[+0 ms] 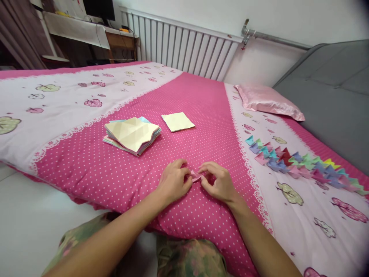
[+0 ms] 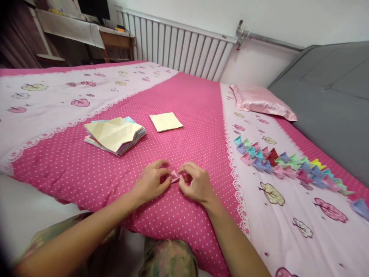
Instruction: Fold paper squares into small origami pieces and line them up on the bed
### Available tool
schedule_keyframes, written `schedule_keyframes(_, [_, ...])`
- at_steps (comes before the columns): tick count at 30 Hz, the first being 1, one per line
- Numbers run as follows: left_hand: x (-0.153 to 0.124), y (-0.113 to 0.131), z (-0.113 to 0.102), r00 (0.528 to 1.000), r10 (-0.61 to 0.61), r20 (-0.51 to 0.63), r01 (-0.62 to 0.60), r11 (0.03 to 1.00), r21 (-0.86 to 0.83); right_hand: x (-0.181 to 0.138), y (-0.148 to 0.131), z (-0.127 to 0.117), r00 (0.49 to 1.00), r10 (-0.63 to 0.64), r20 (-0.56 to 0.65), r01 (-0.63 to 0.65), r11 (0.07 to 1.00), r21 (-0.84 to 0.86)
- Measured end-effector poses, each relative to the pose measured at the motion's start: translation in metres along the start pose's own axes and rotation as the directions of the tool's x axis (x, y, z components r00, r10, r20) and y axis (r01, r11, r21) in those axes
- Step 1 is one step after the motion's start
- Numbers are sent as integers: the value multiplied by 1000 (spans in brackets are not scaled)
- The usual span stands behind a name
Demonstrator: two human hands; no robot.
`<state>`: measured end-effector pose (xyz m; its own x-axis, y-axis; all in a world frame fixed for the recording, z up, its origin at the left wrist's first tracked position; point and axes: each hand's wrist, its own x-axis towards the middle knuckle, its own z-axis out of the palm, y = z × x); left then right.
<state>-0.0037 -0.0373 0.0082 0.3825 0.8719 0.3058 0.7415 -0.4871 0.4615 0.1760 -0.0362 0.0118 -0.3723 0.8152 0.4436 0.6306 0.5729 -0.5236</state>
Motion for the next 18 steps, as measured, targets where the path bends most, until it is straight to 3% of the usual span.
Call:
schedule_keyframes(5, [3, 3, 5, 997, -77, -15, 76, 997, -8, 1, -1, 0, 999, -13, 52, 13, 1000, 9])
schedule_keyframes(11, [7, 14, 8, 984, -179, -14, 179, 975, 128, -1, -4, 0, 998, 12, 59, -7, 996, -91])
schedule_keyframes(18, [7, 17, 6, 991, -134, -28, 137, 977, 166, 0, -6, 2, 996, 92, 4, -90, 984, -153])
